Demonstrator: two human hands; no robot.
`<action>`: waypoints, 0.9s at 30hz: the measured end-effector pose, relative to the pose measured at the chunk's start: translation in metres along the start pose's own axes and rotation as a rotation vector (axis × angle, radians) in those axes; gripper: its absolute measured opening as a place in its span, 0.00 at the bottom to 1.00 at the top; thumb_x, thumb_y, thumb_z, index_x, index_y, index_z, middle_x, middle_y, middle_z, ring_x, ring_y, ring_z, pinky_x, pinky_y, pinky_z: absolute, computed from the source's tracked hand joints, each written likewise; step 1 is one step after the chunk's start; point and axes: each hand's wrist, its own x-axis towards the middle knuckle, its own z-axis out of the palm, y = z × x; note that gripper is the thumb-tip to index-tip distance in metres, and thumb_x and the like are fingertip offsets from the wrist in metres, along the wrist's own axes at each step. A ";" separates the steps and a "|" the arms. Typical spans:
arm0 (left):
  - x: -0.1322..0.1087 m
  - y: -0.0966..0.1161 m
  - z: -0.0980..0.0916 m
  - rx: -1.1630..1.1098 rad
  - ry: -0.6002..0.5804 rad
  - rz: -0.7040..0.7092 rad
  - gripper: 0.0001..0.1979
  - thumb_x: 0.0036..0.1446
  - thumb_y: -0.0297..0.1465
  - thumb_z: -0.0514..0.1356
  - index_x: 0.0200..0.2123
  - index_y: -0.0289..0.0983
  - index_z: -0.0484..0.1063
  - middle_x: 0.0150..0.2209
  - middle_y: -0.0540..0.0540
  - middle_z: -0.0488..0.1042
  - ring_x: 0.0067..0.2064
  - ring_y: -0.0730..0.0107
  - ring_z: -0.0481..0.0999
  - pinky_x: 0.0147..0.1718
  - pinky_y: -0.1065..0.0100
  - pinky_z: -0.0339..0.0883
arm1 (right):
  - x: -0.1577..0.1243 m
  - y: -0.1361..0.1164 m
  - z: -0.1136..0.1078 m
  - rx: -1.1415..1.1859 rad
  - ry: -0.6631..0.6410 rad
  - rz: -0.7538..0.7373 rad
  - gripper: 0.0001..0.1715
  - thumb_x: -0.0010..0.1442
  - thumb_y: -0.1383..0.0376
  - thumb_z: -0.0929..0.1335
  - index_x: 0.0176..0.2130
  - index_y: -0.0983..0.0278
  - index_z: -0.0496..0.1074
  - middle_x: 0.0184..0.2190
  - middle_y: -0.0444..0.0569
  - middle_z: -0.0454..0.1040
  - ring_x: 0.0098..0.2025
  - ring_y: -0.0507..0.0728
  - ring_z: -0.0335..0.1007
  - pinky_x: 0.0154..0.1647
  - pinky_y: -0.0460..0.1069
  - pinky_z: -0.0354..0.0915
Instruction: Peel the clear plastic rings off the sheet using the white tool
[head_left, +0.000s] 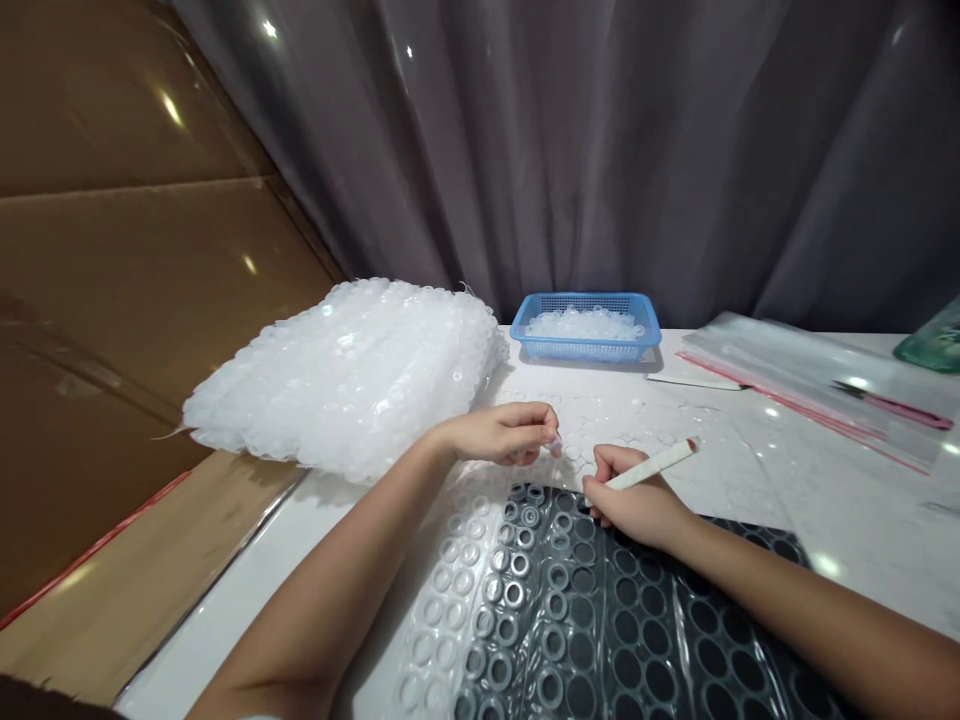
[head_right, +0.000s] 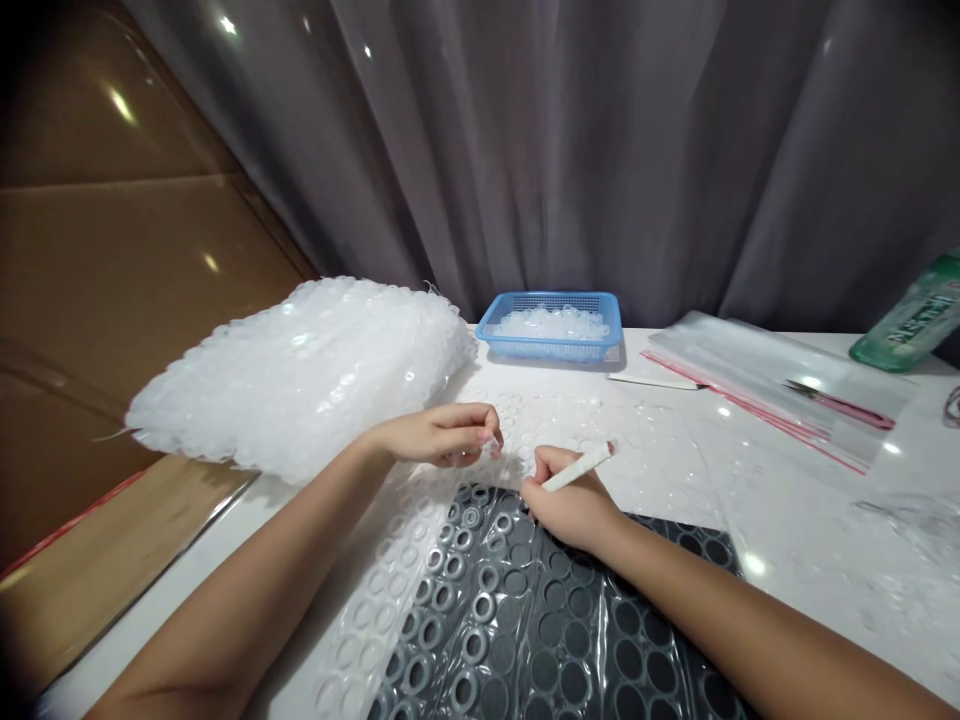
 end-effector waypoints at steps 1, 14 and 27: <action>0.000 0.003 0.003 0.077 0.010 -0.014 0.07 0.57 0.34 0.52 0.30 0.37 0.58 0.35 0.49 0.70 0.22 0.83 0.60 0.17 0.77 0.50 | -0.001 -0.001 0.000 0.023 -0.025 0.017 0.10 0.47 0.67 0.62 0.20 0.62 0.52 0.14 0.39 0.65 0.17 0.49 0.63 0.18 0.43 0.53; -0.027 -0.003 0.060 0.889 0.148 0.113 0.09 0.56 0.31 0.55 0.35 0.37 0.75 0.32 0.46 0.71 0.30 0.75 0.69 0.30 0.73 0.61 | -0.007 -0.001 0.004 -0.070 -0.088 -0.041 0.11 0.48 0.67 0.62 0.20 0.62 0.53 0.15 0.40 0.64 0.19 0.49 0.60 0.18 0.43 0.49; -0.015 -0.015 0.090 0.918 0.307 -0.127 0.10 0.54 0.34 0.54 0.29 0.34 0.72 0.27 0.46 0.71 0.29 0.70 0.68 0.27 0.70 0.57 | -0.007 -0.009 0.002 -0.210 -0.061 -0.115 0.11 0.45 0.69 0.62 0.18 0.63 0.53 0.14 0.40 0.59 0.20 0.49 0.56 0.19 0.44 0.45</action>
